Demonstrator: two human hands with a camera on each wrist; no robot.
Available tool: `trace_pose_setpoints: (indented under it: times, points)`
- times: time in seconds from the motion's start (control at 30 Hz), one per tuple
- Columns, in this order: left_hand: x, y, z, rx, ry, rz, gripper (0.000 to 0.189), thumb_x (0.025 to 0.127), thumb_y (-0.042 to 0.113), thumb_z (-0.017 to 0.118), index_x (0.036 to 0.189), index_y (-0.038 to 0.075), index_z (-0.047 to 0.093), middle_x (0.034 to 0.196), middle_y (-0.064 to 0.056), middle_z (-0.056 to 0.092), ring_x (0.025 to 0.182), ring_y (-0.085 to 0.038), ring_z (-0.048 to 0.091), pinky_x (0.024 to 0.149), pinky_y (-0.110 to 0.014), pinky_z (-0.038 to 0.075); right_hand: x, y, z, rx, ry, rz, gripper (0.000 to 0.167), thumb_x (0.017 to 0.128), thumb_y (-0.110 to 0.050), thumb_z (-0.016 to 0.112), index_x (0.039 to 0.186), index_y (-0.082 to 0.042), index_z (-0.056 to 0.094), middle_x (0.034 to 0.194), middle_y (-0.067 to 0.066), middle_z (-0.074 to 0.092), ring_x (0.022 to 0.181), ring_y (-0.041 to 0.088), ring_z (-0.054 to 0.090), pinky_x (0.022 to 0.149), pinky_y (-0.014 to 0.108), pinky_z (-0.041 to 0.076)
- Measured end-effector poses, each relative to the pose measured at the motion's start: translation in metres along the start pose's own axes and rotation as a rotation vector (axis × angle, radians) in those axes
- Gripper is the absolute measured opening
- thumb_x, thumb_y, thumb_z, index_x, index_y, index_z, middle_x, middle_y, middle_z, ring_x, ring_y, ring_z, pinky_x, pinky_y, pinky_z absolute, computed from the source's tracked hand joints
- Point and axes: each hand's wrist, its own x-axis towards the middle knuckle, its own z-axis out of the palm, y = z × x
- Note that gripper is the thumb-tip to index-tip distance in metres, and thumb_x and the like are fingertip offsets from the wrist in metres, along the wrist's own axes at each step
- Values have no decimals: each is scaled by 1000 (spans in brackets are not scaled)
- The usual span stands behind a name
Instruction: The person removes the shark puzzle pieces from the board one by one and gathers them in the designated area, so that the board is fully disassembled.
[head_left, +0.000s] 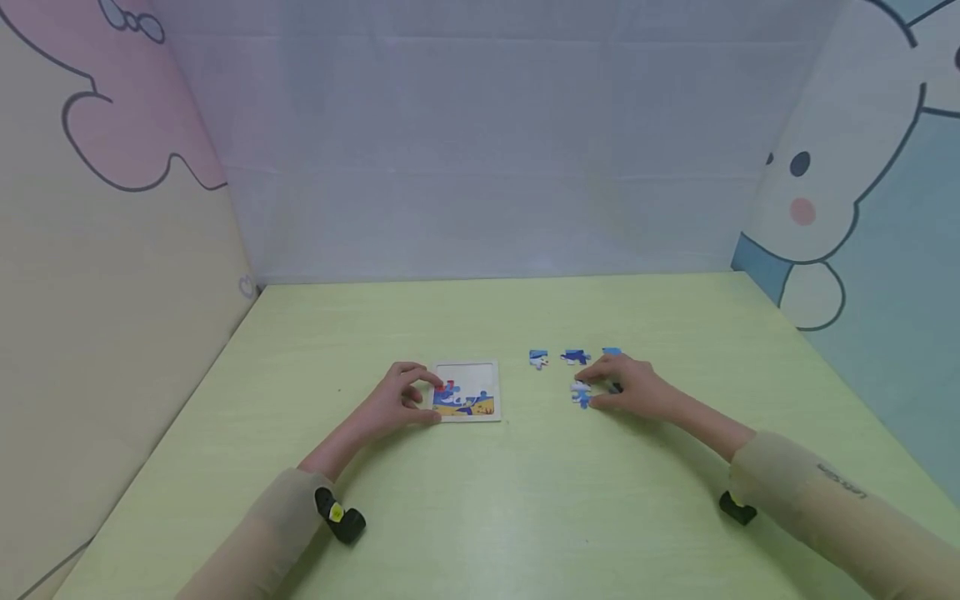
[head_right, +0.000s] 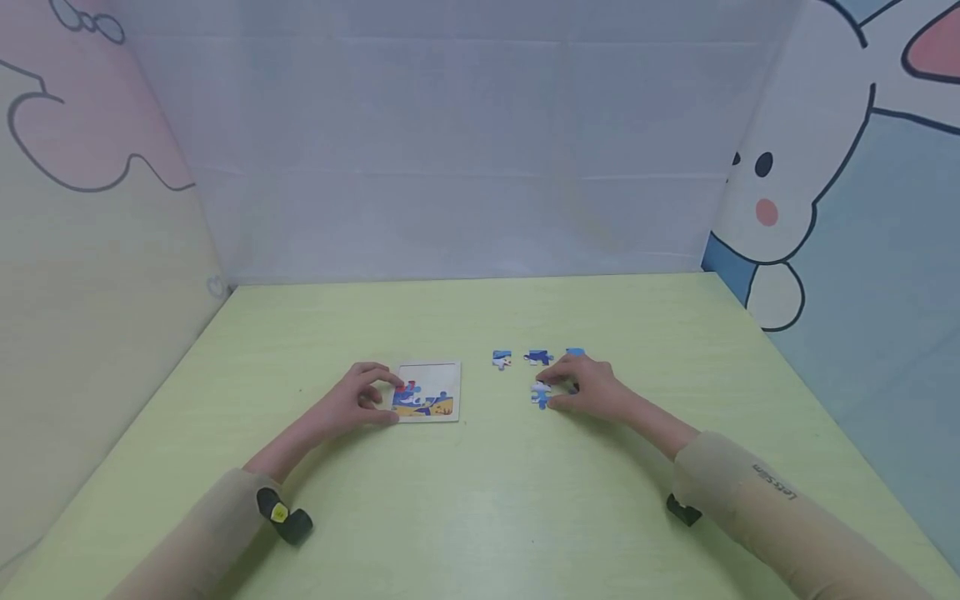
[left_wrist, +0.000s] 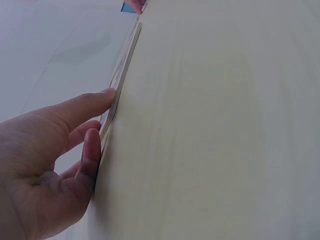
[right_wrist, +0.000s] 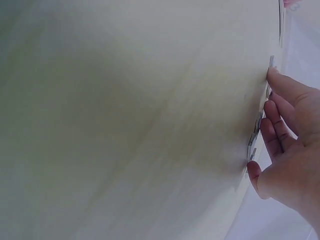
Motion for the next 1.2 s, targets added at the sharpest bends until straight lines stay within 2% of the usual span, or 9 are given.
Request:
trace_pose_setpoints:
  times: [0.37, 0.6, 0.87, 1.2]
  points:
    - [1, 1, -1, 4, -2, -1, 43, 81, 22, 82, 121, 19, 65, 151, -16, 31, 98, -21, 55, 85, -30, 50, 0, 2, -4, 36, -39, 32, 40, 86, -24, 76, 125, -14, 69, 122, 5, 68, 115, 28, 60, 95, 50, 46]
    - [2, -1, -1, 7, -1, -2, 43, 81, 22, 82, 120, 20, 66, 151, -16, 31, 97, -20, 55, 84, -29, 50, 0, 0, -4, 35, -49, 28, 40, 87, -25, 76, 125, -15, 69, 122, 5, 68, 117, 30, 60, 96, 54, 45]
    - [2, -2, 0, 14, 1, 0, 43, 81, 22, 83, 120, 20, 66, 151, -16, 32, 96, -20, 55, 84, -29, 50, 0, 0, -4, 39, -38, 23, 40, 86, -25, 77, 124, -15, 70, 121, 6, 68, 115, 29, 60, 94, 49, 47]
    - [3, -4, 0, 21, 0, -2, 44, 80, 24, 83, 121, 20, 65, 150, -16, 33, 96, -20, 56, 84, -29, 50, 1, 1, -2, 48, -36, 32, 41, 85, -23, 77, 124, -14, 70, 122, 6, 68, 116, 29, 60, 95, 49, 47]
